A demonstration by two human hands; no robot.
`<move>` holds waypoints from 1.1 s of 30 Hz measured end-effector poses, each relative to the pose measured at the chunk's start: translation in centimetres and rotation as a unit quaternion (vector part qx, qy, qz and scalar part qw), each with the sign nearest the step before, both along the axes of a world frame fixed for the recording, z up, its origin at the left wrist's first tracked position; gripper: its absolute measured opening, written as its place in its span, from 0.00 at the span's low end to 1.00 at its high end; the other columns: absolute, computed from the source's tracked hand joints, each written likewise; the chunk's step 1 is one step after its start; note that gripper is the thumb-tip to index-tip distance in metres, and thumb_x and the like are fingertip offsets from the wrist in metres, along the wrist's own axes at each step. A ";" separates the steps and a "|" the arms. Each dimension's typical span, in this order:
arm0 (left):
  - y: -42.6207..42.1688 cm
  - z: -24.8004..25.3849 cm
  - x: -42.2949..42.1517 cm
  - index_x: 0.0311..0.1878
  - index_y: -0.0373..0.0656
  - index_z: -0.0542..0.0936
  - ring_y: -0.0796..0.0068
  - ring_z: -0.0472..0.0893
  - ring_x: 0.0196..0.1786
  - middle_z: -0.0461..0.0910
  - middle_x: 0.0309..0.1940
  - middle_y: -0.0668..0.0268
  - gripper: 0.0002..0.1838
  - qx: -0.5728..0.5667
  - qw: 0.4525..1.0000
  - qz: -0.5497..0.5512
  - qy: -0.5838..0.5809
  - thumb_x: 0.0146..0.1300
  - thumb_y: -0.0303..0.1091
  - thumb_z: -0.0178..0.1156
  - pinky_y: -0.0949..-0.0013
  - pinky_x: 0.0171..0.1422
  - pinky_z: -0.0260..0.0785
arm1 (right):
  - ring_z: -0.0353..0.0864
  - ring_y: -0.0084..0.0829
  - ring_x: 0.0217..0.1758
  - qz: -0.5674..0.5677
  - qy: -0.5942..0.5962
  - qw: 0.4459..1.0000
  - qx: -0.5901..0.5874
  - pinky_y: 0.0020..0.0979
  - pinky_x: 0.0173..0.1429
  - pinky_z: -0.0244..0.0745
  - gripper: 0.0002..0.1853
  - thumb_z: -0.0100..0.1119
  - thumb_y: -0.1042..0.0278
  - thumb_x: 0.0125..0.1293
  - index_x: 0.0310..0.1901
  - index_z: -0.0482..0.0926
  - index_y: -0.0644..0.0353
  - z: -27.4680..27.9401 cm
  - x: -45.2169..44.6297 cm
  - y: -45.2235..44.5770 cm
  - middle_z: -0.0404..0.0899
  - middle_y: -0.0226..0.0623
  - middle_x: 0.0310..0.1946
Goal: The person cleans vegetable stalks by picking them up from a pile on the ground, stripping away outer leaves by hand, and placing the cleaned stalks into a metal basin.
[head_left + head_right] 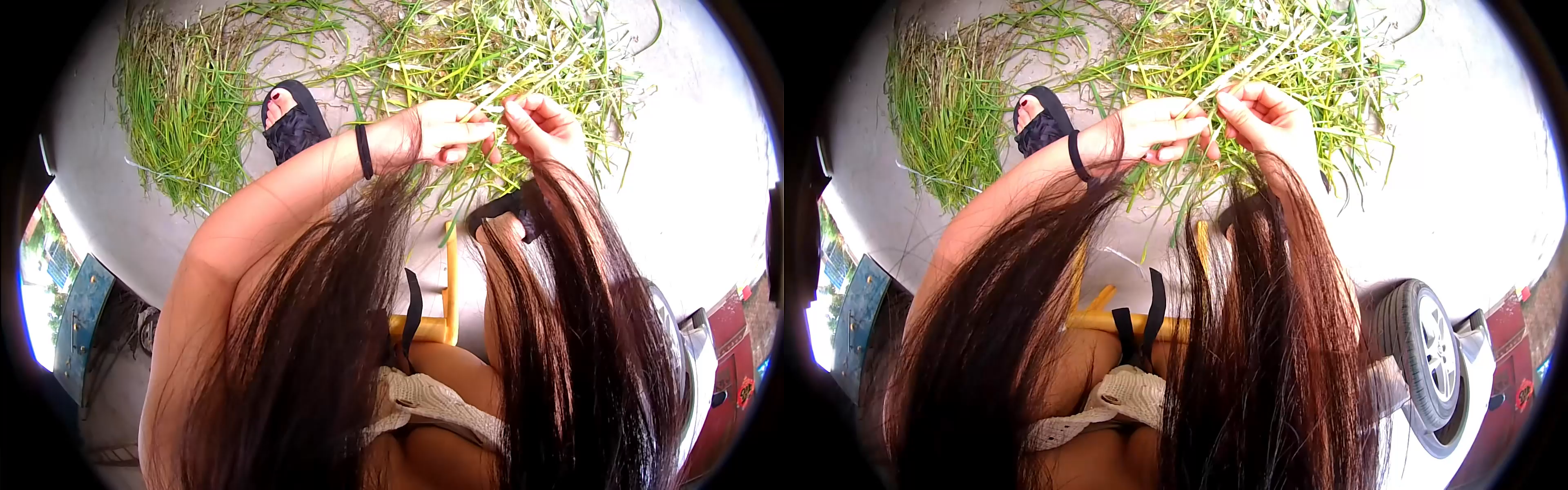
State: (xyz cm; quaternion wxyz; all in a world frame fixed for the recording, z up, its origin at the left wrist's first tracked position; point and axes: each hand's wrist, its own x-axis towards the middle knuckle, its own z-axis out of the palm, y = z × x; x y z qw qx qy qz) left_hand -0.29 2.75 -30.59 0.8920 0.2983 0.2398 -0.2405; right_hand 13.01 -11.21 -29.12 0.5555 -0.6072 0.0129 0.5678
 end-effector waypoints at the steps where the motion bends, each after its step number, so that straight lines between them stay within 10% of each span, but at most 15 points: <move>1: -0.1 -0.2 0.0 0.44 0.41 0.70 0.91 0.61 0.19 0.79 0.34 0.65 0.11 0.011 1.000 0.012 0.009 0.64 0.38 0.53 0.84 0.19 0.52 | 0.71 0.14 0.22 0.011 -0.013 1.000 -0.010 0.13 0.26 0.63 0.07 0.62 0.69 0.59 0.35 0.78 0.62 0.1 -0.1 0.2 0.79 0.28 0.26; 33: -0.3 0.3 -0.3 0.37 0.40 0.74 0.91 0.57 0.15 0.80 0.28 0.64 0.09 0.071 0.992 0.089 0.048 0.65 0.37 0.52 0.83 0.18 0.48 | 0.74 0.16 0.29 0.051 -0.130 0.990 0.000 0.17 0.32 0.70 0.08 0.56 0.74 0.62 0.42 0.77 0.65 -0.8 -2.3 0.6 0.79 0.30 0.29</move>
